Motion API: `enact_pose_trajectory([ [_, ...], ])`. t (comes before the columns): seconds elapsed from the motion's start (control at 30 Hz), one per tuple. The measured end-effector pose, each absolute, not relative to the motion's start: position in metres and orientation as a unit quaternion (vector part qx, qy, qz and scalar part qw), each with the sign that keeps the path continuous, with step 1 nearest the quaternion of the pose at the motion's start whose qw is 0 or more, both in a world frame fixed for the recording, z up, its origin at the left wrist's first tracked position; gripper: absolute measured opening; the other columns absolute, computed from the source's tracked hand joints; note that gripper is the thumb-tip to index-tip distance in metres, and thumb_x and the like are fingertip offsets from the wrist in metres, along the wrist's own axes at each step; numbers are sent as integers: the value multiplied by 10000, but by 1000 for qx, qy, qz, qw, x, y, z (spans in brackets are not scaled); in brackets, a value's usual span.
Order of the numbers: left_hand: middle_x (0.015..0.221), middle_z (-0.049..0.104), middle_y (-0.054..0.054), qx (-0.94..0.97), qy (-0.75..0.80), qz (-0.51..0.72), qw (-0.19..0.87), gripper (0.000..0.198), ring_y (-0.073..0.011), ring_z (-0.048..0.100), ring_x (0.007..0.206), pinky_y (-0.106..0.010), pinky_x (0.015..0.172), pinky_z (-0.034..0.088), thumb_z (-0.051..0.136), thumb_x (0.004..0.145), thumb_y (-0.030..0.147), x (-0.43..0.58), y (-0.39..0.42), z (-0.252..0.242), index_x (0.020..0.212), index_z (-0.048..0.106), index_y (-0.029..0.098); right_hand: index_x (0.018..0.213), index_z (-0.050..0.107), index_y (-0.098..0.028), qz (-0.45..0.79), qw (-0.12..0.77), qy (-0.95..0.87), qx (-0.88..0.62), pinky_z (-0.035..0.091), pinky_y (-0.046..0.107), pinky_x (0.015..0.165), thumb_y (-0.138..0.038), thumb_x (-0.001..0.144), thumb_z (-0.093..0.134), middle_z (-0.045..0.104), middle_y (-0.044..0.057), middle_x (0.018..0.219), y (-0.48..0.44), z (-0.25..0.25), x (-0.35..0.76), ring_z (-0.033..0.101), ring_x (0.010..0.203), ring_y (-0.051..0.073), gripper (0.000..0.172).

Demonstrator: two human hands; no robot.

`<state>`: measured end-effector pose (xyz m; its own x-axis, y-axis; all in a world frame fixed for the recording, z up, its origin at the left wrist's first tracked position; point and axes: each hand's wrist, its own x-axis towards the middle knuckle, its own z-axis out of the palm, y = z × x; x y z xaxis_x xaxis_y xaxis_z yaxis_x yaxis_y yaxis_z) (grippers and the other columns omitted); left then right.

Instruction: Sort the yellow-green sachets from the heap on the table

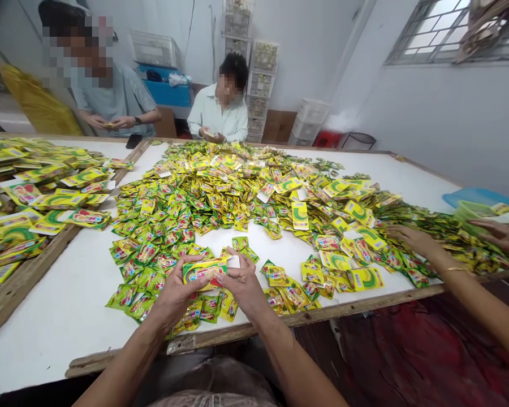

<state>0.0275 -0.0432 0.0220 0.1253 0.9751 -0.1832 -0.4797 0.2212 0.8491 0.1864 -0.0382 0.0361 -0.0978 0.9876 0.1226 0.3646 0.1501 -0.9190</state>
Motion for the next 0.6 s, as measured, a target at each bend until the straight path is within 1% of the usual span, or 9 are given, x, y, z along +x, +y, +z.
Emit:
enact_pose_trajectory([
  [0.07,906,684,-42,319,383,547,673,502,-177,662,748,-306,712,527,788,613,263,30,-44,23,1009,484,209,774,753,-262,384,377,-651,-535,210,527,1086,-553,765,581,514,77,1303,-37,39,188,295,1309,290,338],
  [0.13,903,683,-43,319,378,552,672,502,-180,660,758,-304,716,524,783,619,276,32,-45,23,1016,483,209,764,749,-265,392,357,-663,-528,166,551,1090,-539,783,564,489,69,1328,-35,42,190,276,1317,290,332],
  [0.3,869,673,-28,320,379,558,665,482,-161,646,736,-272,684,512,778,619,260,35,-46,23,1003,493,197,693,728,-242,422,310,-682,-510,176,529,1092,-511,786,574,461,55,1354,-37,47,193,295,1308,271,324],
  [0.4,856,668,-18,300,386,574,657,472,-150,641,733,-260,682,507,789,594,239,36,-46,27,964,500,190,779,734,-257,404,296,-697,-513,161,506,1102,-479,771,605,421,39,1385,-40,48,193,218,1337,274,257],
  [0.47,830,672,-11,276,392,581,657,482,-148,641,704,-264,669,510,799,570,244,37,-45,30,942,497,193,830,732,-272,373,309,-691,-536,163,500,1097,-473,754,626,410,35,1388,-41,48,192,200,1335,282,240],
  [0.53,803,677,-6,258,403,583,657,505,-152,643,677,-273,656,515,809,543,254,38,-44,32,934,494,197,781,728,-269,341,337,-676,-560,207,481,1072,-489,730,644,489,53,1295,-41,46,190,273,1286,288,241],
  [0.6,798,682,-7,255,408,579,658,523,-161,649,679,-289,659,521,811,536,265,36,-43,33,946,494,201,679,705,-244,341,359,-661,-564,301,426,1005,-501,723,643,598,59,1057,-41,42,187,415,1148,269,268],
])
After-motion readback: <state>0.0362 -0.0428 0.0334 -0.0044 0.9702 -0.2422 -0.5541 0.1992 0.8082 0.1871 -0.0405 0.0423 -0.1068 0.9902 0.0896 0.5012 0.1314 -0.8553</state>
